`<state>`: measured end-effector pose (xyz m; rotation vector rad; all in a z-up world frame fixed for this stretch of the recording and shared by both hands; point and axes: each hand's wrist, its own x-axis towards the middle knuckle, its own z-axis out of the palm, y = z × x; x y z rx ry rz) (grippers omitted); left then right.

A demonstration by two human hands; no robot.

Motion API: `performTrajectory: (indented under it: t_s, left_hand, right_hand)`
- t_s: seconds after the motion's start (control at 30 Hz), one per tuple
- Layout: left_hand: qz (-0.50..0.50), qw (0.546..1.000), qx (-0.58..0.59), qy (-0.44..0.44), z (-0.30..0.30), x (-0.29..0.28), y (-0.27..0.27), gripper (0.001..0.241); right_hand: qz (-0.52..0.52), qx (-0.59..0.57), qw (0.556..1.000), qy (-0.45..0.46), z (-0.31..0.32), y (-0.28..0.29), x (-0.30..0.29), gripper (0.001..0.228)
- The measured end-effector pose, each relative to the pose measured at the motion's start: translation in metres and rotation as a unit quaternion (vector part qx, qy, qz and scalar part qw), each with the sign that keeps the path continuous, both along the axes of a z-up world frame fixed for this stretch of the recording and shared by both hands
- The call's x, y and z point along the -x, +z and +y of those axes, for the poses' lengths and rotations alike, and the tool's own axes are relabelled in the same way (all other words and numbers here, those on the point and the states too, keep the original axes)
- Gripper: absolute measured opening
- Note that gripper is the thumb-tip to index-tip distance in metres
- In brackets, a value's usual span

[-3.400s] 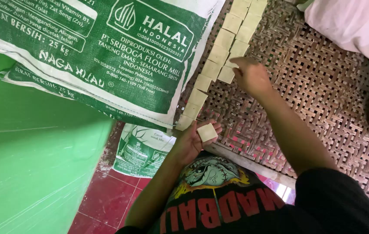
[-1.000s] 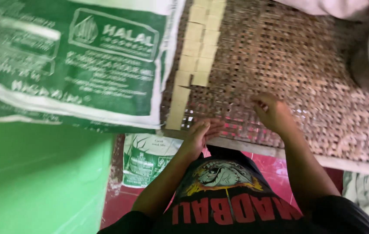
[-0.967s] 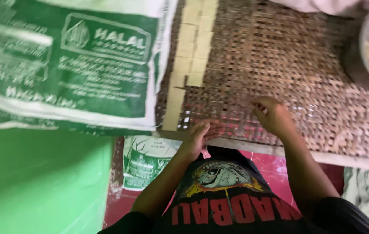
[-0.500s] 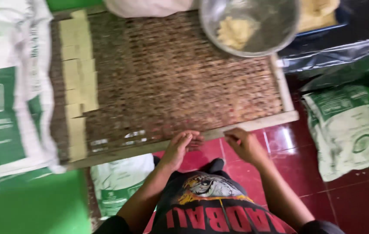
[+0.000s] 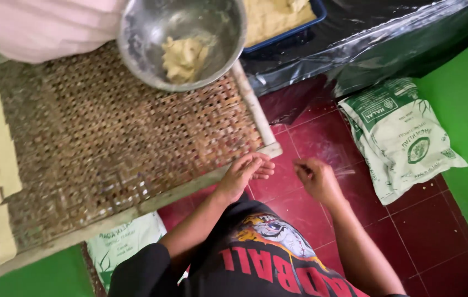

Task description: Flattening dough with a manual roller and cutting it into square sheets.

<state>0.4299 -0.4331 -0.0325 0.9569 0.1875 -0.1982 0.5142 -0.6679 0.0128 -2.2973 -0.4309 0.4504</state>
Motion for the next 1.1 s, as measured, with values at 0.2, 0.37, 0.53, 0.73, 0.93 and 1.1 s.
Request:
performTrajectory:
  t_s: [0.2, 0.37, 0.53, 0.73, 0.93, 1.1]
  left_hand:
    - [-0.016, 0.999, -0.041, -0.019, -0.024, -0.089, -0.002, 0.034]
    - [-0.021, 0.999, -0.033, -0.002, -0.036, -0.156, -0.009, 0.033]
    - [-0.017, 0.997, -0.053, 0.058, -0.049, -0.2, -0.012, 0.031]
    - [0.03, 0.99, -0.027, 0.135, -0.069, -0.235, -0.017, 0.031]
    - [0.052, 0.975, -0.068, 0.203, -0.113, -0.288, -0.03, 0.033]
    - [0.056, 0.958, -0.071, 0.27, -0.158, -0.349, -0.025, 0.033]
  right_hand:
    - [-0.207, -0.043, 0.975, 0.069, 0.015, -0.01, -0.175, 0.013]
    - [-0.284, -0.033, 0.952, 0.112, 0.071, -0.035, -0.337, 0.022]
    - [-0.305, 0.018, 0.94, 0.154, 0.13, -0.045, -0.442, 0.04]
    - [-0.281, 0.119, 0.913, 0.272, 0.164, -0.076, -0.509, 0.071]
    - [-0.228, 0.146, 0.904, 0.331, 0.154, -0.071, -0.539, 0.069]
    - [-0.21, 0.082, 0.91, 0.349, 0.143, -0.06, -0.542, 0.062]
